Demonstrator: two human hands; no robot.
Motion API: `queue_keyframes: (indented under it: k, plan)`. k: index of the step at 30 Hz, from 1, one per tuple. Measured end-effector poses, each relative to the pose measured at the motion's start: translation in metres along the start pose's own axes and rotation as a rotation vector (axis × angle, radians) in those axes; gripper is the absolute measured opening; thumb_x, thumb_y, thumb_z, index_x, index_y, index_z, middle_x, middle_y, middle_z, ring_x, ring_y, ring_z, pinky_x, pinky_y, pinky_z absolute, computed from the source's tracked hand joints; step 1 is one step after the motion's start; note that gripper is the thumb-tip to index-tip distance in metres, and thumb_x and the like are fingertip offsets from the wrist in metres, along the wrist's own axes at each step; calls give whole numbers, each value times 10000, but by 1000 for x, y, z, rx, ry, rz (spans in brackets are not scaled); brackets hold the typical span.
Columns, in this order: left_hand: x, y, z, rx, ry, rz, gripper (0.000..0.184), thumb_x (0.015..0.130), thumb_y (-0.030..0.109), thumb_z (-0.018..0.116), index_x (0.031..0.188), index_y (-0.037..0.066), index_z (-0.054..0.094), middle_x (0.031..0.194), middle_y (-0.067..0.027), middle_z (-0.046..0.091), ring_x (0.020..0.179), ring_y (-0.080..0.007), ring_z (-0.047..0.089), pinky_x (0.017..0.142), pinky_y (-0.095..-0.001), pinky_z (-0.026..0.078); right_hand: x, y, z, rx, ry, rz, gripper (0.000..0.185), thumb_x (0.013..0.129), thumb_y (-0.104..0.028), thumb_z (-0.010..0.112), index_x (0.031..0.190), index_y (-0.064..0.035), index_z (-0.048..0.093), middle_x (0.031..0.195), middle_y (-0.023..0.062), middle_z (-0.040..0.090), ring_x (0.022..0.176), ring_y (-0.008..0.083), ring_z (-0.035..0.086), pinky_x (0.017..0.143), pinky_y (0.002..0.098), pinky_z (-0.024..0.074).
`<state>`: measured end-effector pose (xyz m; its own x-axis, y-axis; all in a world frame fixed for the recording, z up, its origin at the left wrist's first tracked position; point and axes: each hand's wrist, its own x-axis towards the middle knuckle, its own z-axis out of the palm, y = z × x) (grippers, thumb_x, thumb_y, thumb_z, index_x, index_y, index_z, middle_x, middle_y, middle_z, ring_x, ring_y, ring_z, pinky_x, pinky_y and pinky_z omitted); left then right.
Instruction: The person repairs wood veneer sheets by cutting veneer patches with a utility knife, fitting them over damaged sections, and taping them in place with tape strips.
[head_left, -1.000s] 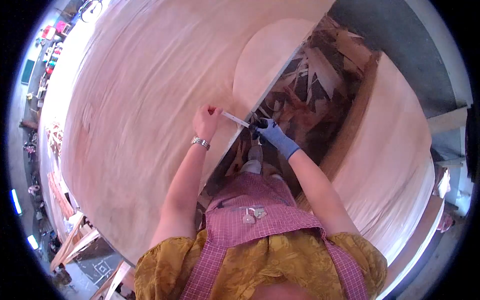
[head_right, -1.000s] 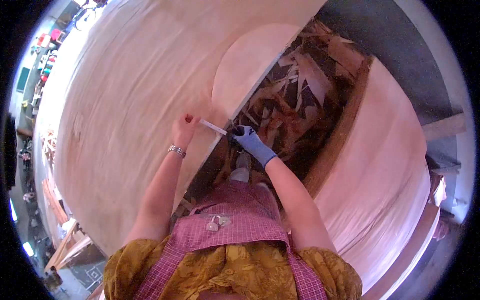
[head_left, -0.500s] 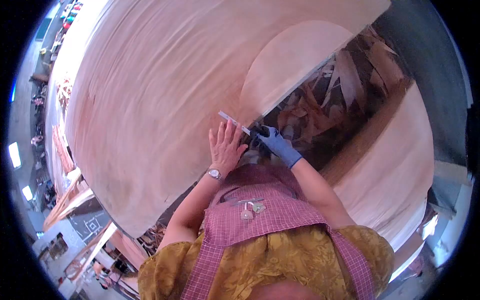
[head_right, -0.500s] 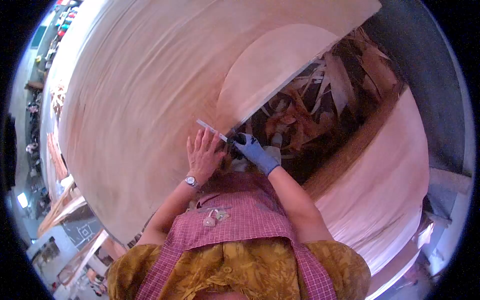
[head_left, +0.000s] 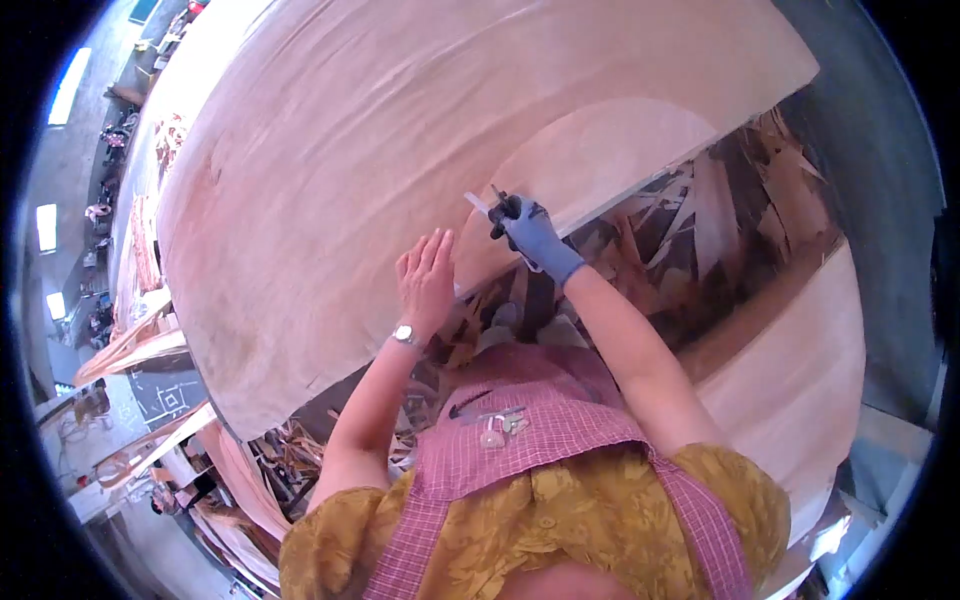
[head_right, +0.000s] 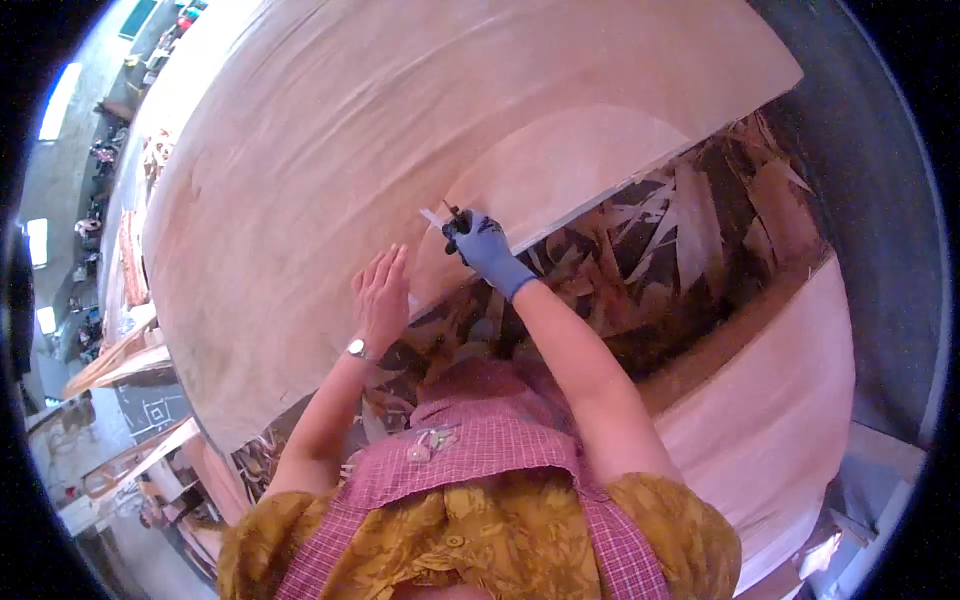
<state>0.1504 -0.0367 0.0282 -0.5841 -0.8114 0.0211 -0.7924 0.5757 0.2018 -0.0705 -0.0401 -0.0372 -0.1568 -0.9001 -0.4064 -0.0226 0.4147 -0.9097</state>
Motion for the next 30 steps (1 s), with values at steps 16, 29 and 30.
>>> queue_keyframes:
  k: [16,29,30]
  plan:
    - [82,31,23,96,3,130,376,858,214,651,1227,149,620,1341,-53,572,1259,-295,495,1082,-472,324,-13,-38,-129,-310,77,-194,280,941,-171,506,1184,-32,527,892,218,682,864,406,666,775,485,517]
    - [280,131,91,-41,49,481,545,835,231,612,1355,93,520,1483,-40,422,1343,-273,382,1075,-495,303,83,-18,-200,198,320,141,190,926,-220,633,1002,-46,646,772,83,700,567,176,630,491,325,483]
    - [283,130,97,-39,65,494,538,829,250,624,1336,89,538,1479,-38,425,1337,-272,389,1070,-497,304,85,-15,-208,-122,346,34,206,925,-227,625,1033,-51,631,793,112,700,606,225,644,532,370,494]
